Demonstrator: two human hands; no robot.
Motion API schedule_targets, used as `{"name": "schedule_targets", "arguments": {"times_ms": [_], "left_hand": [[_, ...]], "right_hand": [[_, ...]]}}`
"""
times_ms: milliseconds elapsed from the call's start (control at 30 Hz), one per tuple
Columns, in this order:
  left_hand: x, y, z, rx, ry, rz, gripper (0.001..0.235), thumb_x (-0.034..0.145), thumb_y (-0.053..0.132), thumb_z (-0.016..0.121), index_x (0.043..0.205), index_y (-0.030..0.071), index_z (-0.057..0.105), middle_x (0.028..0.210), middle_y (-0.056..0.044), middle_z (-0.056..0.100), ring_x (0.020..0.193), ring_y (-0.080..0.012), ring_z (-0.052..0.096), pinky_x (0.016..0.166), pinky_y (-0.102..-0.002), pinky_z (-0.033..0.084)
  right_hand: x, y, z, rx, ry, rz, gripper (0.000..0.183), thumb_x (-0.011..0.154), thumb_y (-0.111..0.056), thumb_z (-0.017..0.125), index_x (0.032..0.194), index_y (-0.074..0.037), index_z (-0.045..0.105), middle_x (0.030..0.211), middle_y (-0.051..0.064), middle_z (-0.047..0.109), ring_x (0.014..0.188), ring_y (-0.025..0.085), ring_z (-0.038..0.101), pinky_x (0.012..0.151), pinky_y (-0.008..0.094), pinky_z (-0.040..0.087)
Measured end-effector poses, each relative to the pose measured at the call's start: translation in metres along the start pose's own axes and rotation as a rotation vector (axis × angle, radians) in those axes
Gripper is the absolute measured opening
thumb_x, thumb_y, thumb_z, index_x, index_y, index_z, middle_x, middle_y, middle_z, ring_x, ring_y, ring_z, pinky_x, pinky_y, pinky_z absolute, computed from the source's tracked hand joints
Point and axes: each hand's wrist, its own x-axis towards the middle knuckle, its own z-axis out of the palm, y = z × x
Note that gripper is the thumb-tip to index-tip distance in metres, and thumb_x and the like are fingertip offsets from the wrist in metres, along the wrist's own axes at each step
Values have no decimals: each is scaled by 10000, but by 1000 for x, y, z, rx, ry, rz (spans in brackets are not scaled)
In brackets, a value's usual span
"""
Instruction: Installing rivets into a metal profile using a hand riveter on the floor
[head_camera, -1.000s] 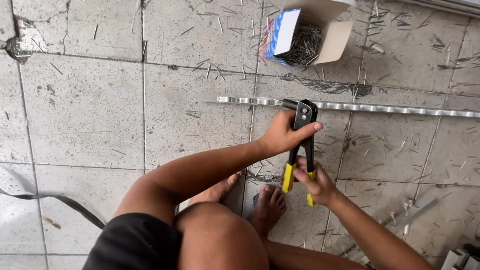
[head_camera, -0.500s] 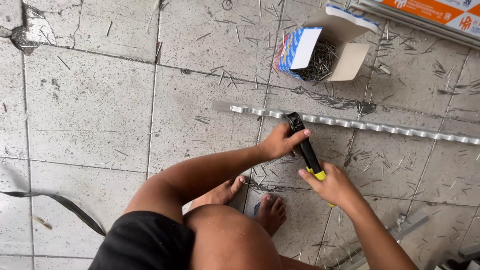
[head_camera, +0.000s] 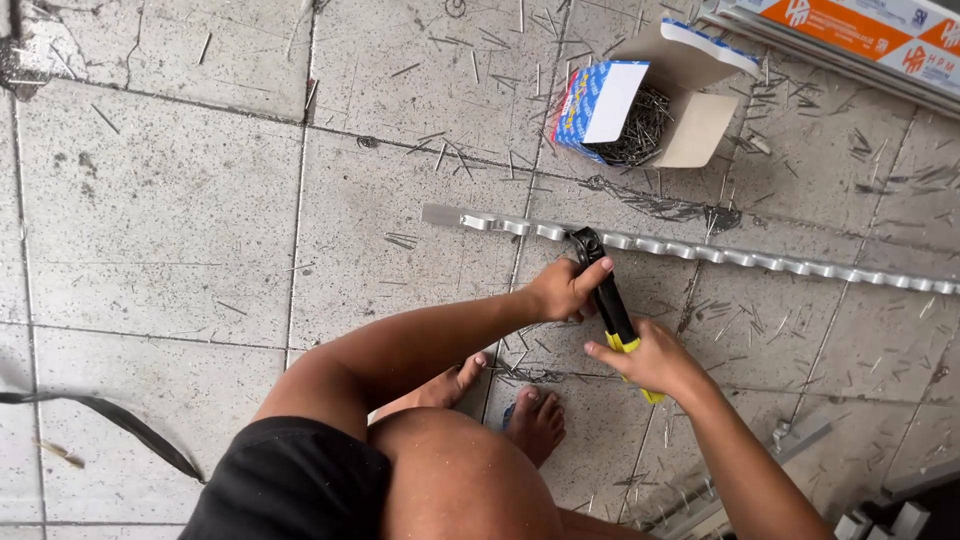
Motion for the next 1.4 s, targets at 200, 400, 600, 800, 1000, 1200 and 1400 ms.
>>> {"name": "schedule_targets", "arguments": {"times_ms": [200,400,600,800,1000,1200,1400], "left_hand": [[-8,19,28,-488,120,-69,806,951,734,504,1023,-47,687,925,-225,742,881,-320,756,828,-470,610],[18,-19,25,-340,65,-83,905,952,714,512,1264,-135,489,1114,-376,617,1025,-504,673,818,-654,571],[-11,30,29,-431,24,-67,839,1024,665,204,1141,-115,491,1047,-330,714,928,-431,736,829,-640,559],[-77,118,50,69,99,-247,1034,912,769,236,1460,-99,359,1517,-355,407,1414,-469,424,1190,-600,350],[-26,60,46,-403,177,-216,1022,901,816,183,1404,-55,364,1257,-362,588,1075,-538,660,856,-692,541],[-1,21,42,-390,166,-136,837,952,767,154,1133,29,505,1053,-279,697,925,-473,728,774,-670,583],[-1,6,34,-254,80,-68,816,967,725,141,1087,37,562,1036,-290,704,962,-477,719,823,-662,585]], "right_hand": [[85,58,79,111,344,-30,313,669,-331,793,767,-38,743,719,164,727,857,307,757,699,402,564],[-2,36,0,-262,-101,-87,605,757,-502,701,1035,36,709,1096,281,725,1086,449,689,928,545,550],[11,60,50,95,61,-185,581,828,-396,749,1134,88,650,1098,296,706,1097,455,679,903,525,564],[-60,42,-13,-124,-30,-161,389,795,-439,726,878,-59,739,827,143,752,786,303,759,706,389,596],[10,70,59,377,147,-116,773,684,-614,836,1024,64,683,1031,294,718,1022,422,719,849,468,586],[90,69,111,256,257,-35,429,813,-372,770,991,9,680,884,173,701,841,348,745,683,420,603],[-42,51,1,12,-82,-188,387,775,-367,684,920,-8,706,845,184,720,796,332,740,676,438,587]]}}
